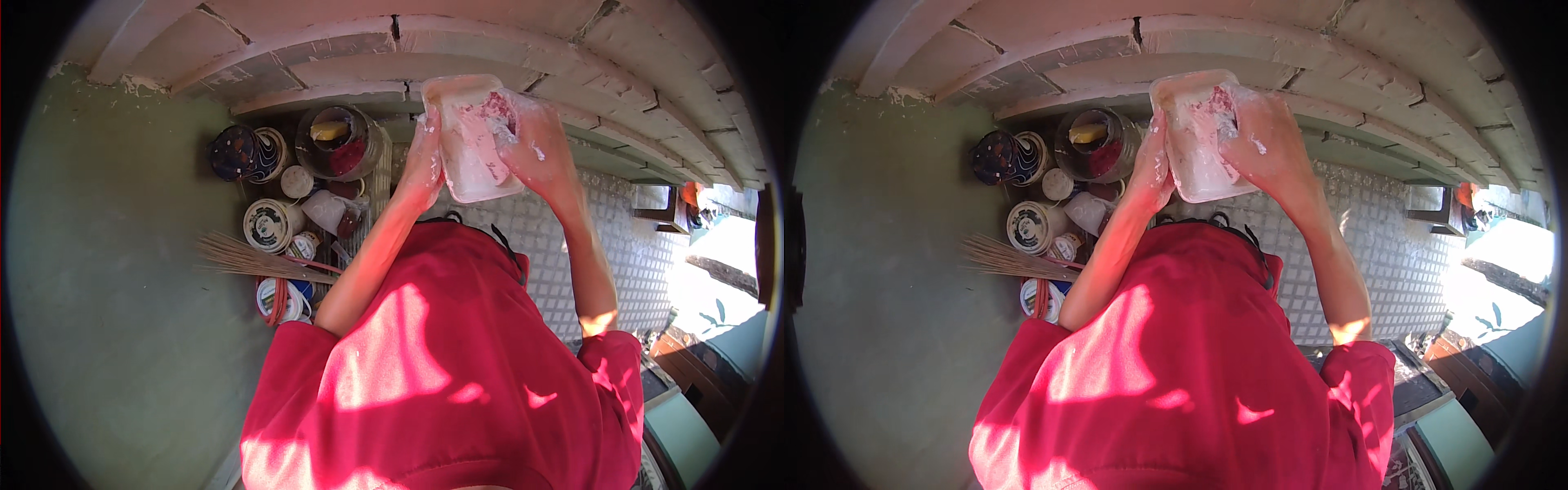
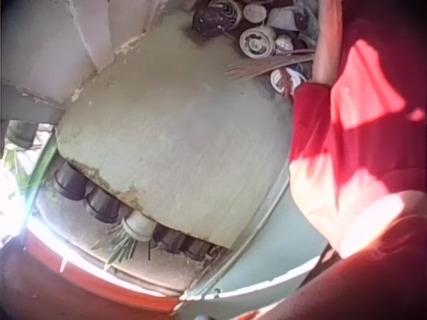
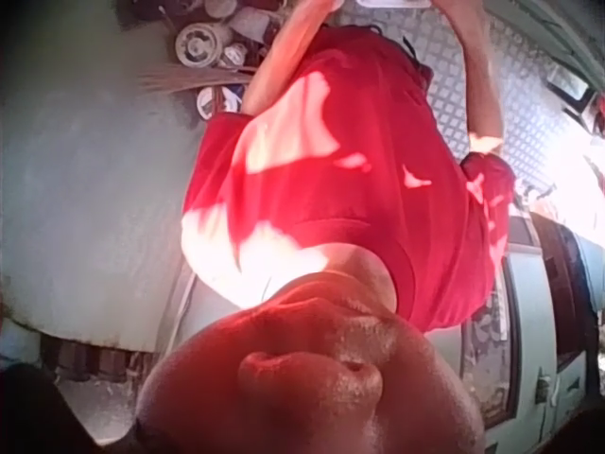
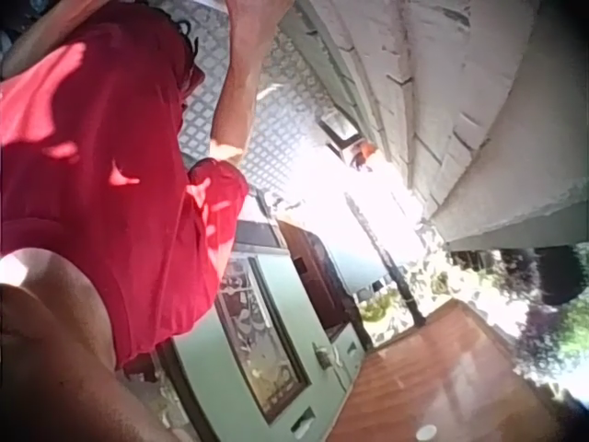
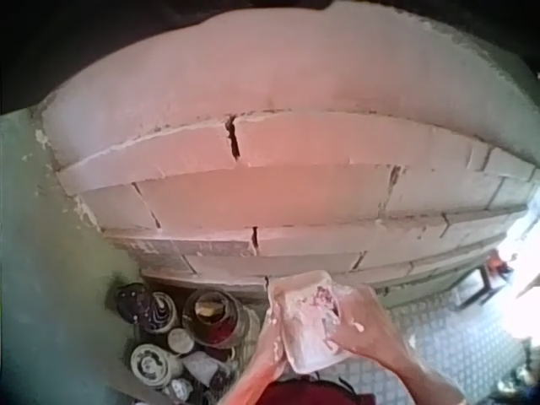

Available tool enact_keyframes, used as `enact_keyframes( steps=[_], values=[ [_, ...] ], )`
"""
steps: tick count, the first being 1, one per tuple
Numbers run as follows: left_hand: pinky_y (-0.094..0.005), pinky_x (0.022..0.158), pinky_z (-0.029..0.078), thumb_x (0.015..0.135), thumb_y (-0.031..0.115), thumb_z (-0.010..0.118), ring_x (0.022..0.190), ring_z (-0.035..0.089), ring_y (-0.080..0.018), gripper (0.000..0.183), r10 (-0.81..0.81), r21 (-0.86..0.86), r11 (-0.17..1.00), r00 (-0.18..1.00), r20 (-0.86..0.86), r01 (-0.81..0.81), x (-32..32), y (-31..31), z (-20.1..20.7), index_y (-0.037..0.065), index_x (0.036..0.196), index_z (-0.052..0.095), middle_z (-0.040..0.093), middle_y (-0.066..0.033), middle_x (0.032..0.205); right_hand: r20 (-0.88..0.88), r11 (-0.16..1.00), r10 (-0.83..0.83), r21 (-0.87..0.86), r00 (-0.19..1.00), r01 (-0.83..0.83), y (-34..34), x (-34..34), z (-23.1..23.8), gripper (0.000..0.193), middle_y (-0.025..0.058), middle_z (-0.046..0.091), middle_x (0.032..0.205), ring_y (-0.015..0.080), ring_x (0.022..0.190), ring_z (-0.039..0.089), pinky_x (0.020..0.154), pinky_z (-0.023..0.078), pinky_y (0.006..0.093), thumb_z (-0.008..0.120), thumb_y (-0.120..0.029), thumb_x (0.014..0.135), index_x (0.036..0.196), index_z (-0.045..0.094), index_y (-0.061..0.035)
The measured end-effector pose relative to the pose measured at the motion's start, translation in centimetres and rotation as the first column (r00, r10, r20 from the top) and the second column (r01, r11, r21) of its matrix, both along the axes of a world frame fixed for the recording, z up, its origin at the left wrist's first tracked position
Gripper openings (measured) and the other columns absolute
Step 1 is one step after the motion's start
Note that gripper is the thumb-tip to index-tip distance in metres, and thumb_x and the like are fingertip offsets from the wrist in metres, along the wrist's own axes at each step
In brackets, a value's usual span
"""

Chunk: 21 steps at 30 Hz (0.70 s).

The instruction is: Applying plaster to the gaps between wall panels or ceiling blocks using a putty knife.

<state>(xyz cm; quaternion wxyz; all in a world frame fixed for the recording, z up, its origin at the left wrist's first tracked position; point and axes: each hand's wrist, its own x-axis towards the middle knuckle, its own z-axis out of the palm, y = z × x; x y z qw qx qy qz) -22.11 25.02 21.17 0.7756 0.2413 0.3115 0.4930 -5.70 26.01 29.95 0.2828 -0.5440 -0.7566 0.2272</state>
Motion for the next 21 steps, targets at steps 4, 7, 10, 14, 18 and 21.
enact_keyframes(
  steps=[4, 7, 10, 14, 18, 21],
  values=[
    [-0.0366, 0.095, 0.047, 0.097, 0.055, 0.04, 0.117, 0.053, -0.0205, 0.068, -0.012, 0.022, 1.0, 1.0, -0.022, 0.013, -0.1, 0.0, 0.2, 0.003, 0.14, 0.03, 0.049, -0.0121, 0.132, -0.052, 0.996, 0.01, 0.093, 0.999, -0.006, 0.3, 0.1, -1.2, 0.027, 0.0241, 0.061, 0.084, 0.0456, 0.081, 0.054, 0.072, 0.044, 0.0501, 0.058, -0.016, 0.069, 0.088, 0.059, 0.0029],
    [-0.0373, 0.097, 0.047, 0.097, 0.055, 0.039, 0.119, 0.052, -0.0205, 0.068, -0.019, -0.002, 1.0, 1.0, -0.016, 0.019, -0.3, 0.0, -0.1, 0.004, 0.141, 0.03, 0.049, -0.0121, 0.132, -0.148, 0.999, -0.052, -0.007, 0.988, 0.052, 0.5, 0.0, -1.1, 0.025, 0.0233, 0.062, 0.082, 0.045, 0.078, 0.057, 0.072, 0.046, 0.0467, 0.058, -0.014, 0.07, 0.089, 0.06, 0.0022],
    [-0.0379, 0.099, 0.046, 0.097, 0.055, 0.039, 0.121, 0.05, -0.0207, 0.067, -0.007, -0.037, 0.999, 1.0, -0.01, 0.006, -0.5, 0.1, -0.2, 0.006, 0.142, 0.029, 0.048, -0.0117, 0.133, -0.218, 0.99, -0.138, -0.07, 0.966, 0.125, 0.4, 0.4, -1.6, 0.024, 0.0228, 0.063, 0.083, 0.043, 0.079, 0.058, 0.072, 0.047, 0.043, 0.06, -0.012, 0.071, 0.09, 0.062, 0.0017],
    [-0.0385, 0.1, 0.045, 0.097, 0.055, 0.038, 0.123, 0.049, -0.0212, 0.068, -0.028, -0.044, 0.999, 1.0, 0.012, 0.029, -1.2, 0.1, -0.6, 0.007, 0.144, 0.027, 0.046, -0.0116, 0.136, -0.289, 0.97, -0.241, -0.059, 0.926, 0.234, -1.0, 0.3, -2.1, 0.025, 0.0203, 0.064, 0.084, 0.0377, 0.081, 0.062, 0.075, 0.048, 0.0394, 0.061, -0.01, 0.072, 0.095, 0.063, 0.0003],
    [-0.039, 0.1, 0.046, 0.097, 0.055, 0.038, 0.123, 0.049, -0.0214, 0.069, -0.024, -0.045, 0.999, 1.0, -0.006, 0.023, -1.5, 0.5, -1.3, 0.007, 0.144, 0.026, 0.045, -0.0116, 0.136, -0.293, 0.962, -0.261, -0.157, 0.92, 0.223, -1.5, 0.6, -3.2, 0.033, 0.016, 0.066, 0.087, 0.028, 0.082, 0.064, 0.079, 0.048, 0.0353, 0.064, -0.01, 0.073, 0.104, 0.061, 0.0001],
    [-0.0394, 0.1, 0.045, 0.096, 0.057, 0.04, 0.123, 0.049, -0.0218, 0.071, -0.037, -0.035, 0.999, 0.999, 0.004, 0.037, -1.8, 0.6, -0.8, 0.007, 0.144, 0.026, 0.045, -0.0117, 0.137, -0.514, 0.978, -0.168, -0.195, 0.841, 0.076, -1.5, 1.6, -3.9, 0.036, 0.0109, 0.066, 0.091, 0.019, 0.082, 0.061, 0.079, 0.048, 0.0326, 0.065, -0.01, 0.074, 0.107, 0.059, 0.0016]
  ],
)
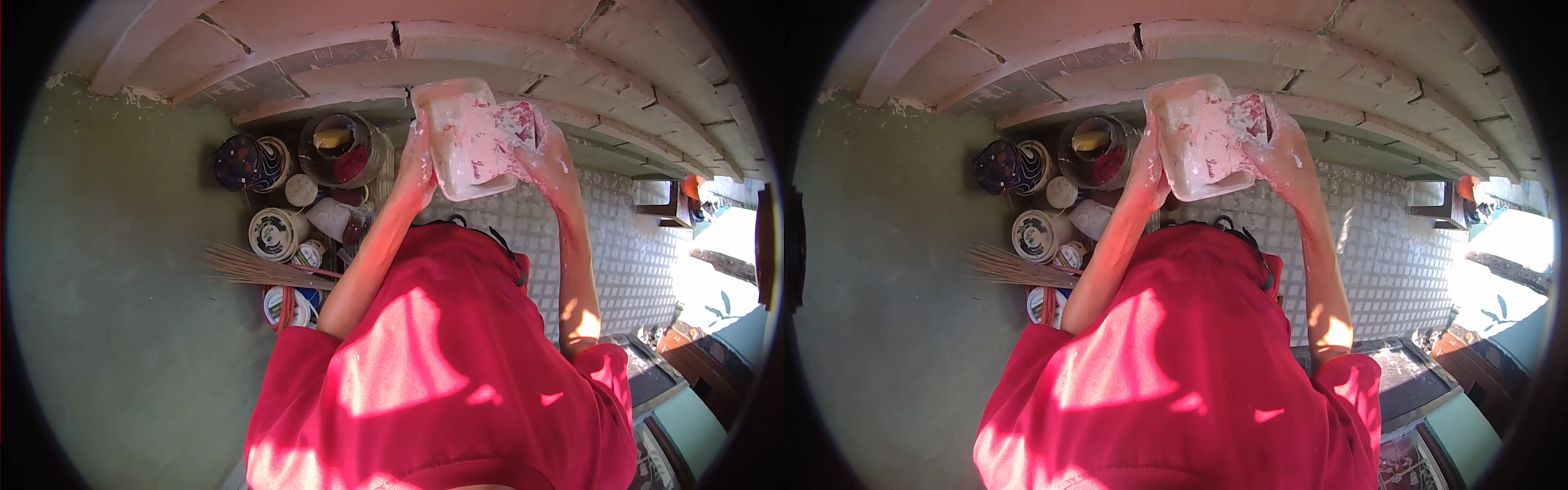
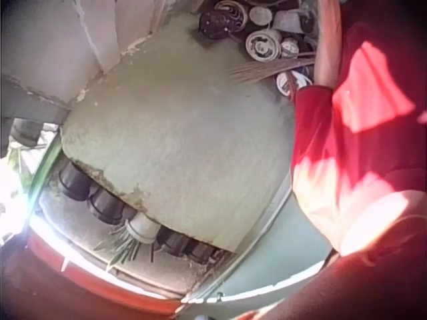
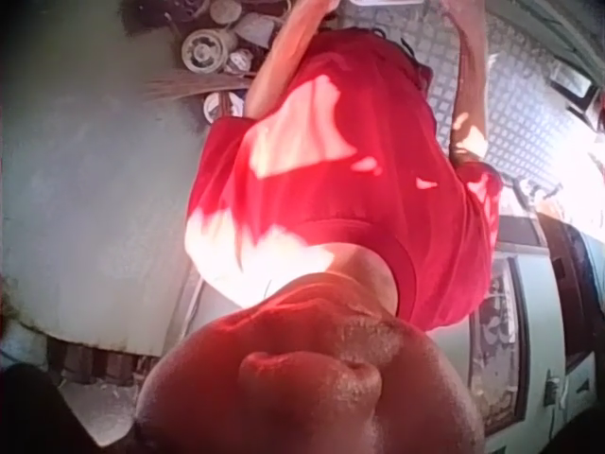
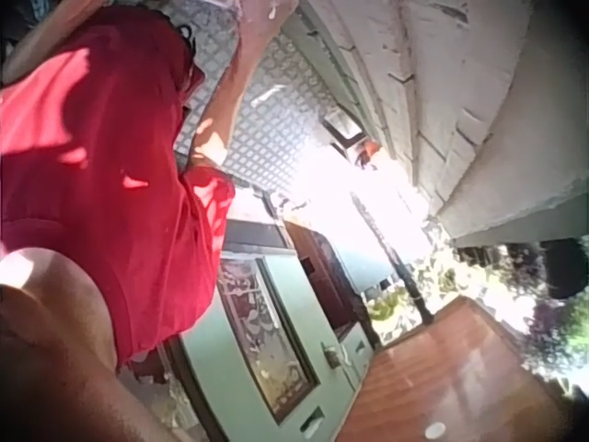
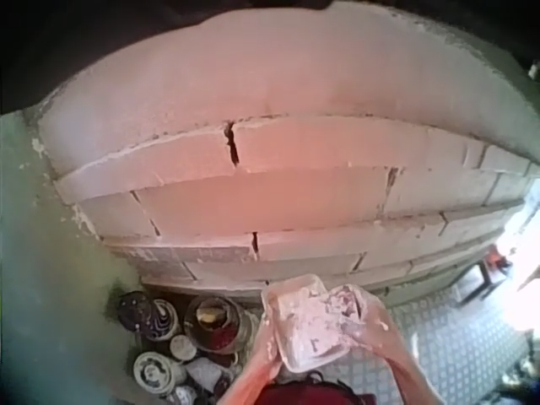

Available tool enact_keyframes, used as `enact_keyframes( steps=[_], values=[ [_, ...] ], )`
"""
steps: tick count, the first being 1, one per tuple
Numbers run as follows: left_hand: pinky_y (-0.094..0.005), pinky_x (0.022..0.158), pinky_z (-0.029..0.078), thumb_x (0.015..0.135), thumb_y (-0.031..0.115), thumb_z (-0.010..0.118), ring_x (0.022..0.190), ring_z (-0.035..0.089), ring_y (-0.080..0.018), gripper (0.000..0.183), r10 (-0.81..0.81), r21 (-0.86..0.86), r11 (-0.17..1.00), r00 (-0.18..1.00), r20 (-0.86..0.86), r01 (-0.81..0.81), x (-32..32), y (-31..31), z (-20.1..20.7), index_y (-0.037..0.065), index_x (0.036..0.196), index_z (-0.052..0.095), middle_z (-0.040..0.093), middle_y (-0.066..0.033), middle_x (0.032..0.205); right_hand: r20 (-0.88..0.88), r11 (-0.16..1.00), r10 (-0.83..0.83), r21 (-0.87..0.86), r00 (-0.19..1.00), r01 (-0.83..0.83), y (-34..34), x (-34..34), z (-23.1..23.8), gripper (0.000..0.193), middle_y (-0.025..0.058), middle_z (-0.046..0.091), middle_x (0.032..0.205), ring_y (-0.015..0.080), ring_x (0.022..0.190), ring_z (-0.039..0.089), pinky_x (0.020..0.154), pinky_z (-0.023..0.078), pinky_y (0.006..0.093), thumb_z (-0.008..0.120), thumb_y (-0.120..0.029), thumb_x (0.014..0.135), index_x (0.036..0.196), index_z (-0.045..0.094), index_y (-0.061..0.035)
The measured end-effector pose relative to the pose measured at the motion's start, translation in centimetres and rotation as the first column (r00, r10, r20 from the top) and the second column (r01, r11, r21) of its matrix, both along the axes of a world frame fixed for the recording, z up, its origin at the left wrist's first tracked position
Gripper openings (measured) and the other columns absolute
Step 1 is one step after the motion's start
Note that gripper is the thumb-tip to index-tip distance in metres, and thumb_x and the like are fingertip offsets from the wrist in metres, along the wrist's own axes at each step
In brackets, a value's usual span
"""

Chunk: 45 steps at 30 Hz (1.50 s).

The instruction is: Applying plaster to the gaps between wall panels or ceiling blocks using a putty knife.

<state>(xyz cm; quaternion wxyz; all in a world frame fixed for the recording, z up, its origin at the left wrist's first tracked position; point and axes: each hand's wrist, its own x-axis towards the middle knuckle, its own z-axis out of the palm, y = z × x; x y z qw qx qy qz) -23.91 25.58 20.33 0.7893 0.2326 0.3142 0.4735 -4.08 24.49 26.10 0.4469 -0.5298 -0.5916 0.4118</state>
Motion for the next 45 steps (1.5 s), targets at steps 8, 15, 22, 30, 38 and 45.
enact_keyframes(
  steps=[8, 15, 22, 30, 38, 45],
  values=[
    [-0.039, 0.101, 0.044, 0.094, 0.06, 0.043, 0.125, 0.048, -0.0225, 0.075, 0.011, -0.006, 1.0, 1.0, -0.025, -0.012, -0.3, 0.4, -0.5, 0.007, 0.144, 0.027, 0.044, -0.0122, 0.137, -0.188, 0.989, -0.099, -0.128, 0.977, 0.076, -1.0, -0.8, 0.3, 0.033, 0.0053, 0.066, 0.096, 0.0094, 0.084, 0.056, 0.076, 0.047, 0.0269, 0.067, -0.006, 0.077, 0.109, 0.061, 0.0036],
    [-0.0379, 0.1, 0.045, 0.099, 0.052, 0.037, 0.12, 0.053, -0.0218, 0.065, 0.054, -0.111, 0.992, 0.998, -0.036, -0.058, -0.8, 0.5, -0.5, 0.004, 0.141, 0.033, 0.05, -0.011, 0.134, 0.0, 0.981, -0.178, -0.077, 0.984, 0.178, -2.0, -1.3, 0.3, 0.023, 0.004, 0.068, 0.089, 0.0081, 0.08, 0.057, 0.073, 0.048, 0.0259, 0.064, -0.003, 0.081, 0.102, 0.066, 0.0052],
    [-0.0378, 0.1, 0.045, 0.098, 0.054, 0.037, 0.121, 0.052, -0.0218, 0.066, 0.03, -0.095, 0.995, 0.999, -0.037, -0.033, -1.1, 0.4, -0.6, 0.004, 0.141, 0.035, 0.049, -0.0106, 0.135, 0.129, 0.987, -0.14, 0.101, 0.982, 0.127, -2.5, -3.4, 1.3, 0.022, 0.0124, 0.072, 0.091, 0.0089, 0.08, 0.063, 0.071, 0.05, 0.0277, 0.064, -0.004, 0.083, 0.102, 0.066, 0.005],
    [-0.0374, 0.1, 0.045, 0.097, 0.055, 0.039, 0.12, 0.053, -0.022, 0.067, 0.013, -0.081, 0.997, 0.998, -0.066, -0.018, -1.2, 0.3, -0.1, 0.004, 0.141, 0.035, 0.05, -0.0112, 0.134, 0.296, 0.986, -0.15, 0.116, 0.943, 0.121, -2.3, -3.8, 2.0, 0.021, 0.0063, 0.071, 0.095, 0.0082, 0.084, 0.06, 0.077, 0.048, 0.0258, 0.065, -0.004, 0.084, 0.103, 0.067, 0.0047],
    [-0.0377, 0.098, 0.047, 0.097, 0.055, 0.039, 0.118, 0.054, -0.0221, 0.067, 0.025, -0.079, 0.996, 0.999, -0.048, -0.029, -2.0, 0.3, -0.5, 0.004, 0.14, 0.036, 0.052, -0.012, 0.131, 0.167, 0.978, -0.186, 0.128, 0.968, 0.166, -2.4, -3.8, 2.2, 0.022, 0.0087, 0.071, 0.09, 0.0085, 0.08, 0.06, 0.074, 0.049, 0.0258, 0.064, -0.002, 0.083, 0.104, 0.067, 0.0041],
    [-0.038, 0.095, 0.05, 0.096, 0.056, 0.042, 0.112, 0.058, -0.0224, 0.068, 0.037, -0.103, 0.994, 0.999, -0.02, -0.039, -2.0, 0.8, -0.4, 0.003, 0.138, 0.038, 0.055, -0.0138, 0.125, 0.001, 0.958, -0.279, 0.065, 0.96, 0.278, -2.8, -3.5, 1.4, 0.024, 0.0061, 0.071, 0.093, 0.0075, 0.082, 0.059, 0.077, 0.048, 0.0252, 0.066, -0.003, 0.084, 0.107, 0.067, 0.0042]
  ],
)
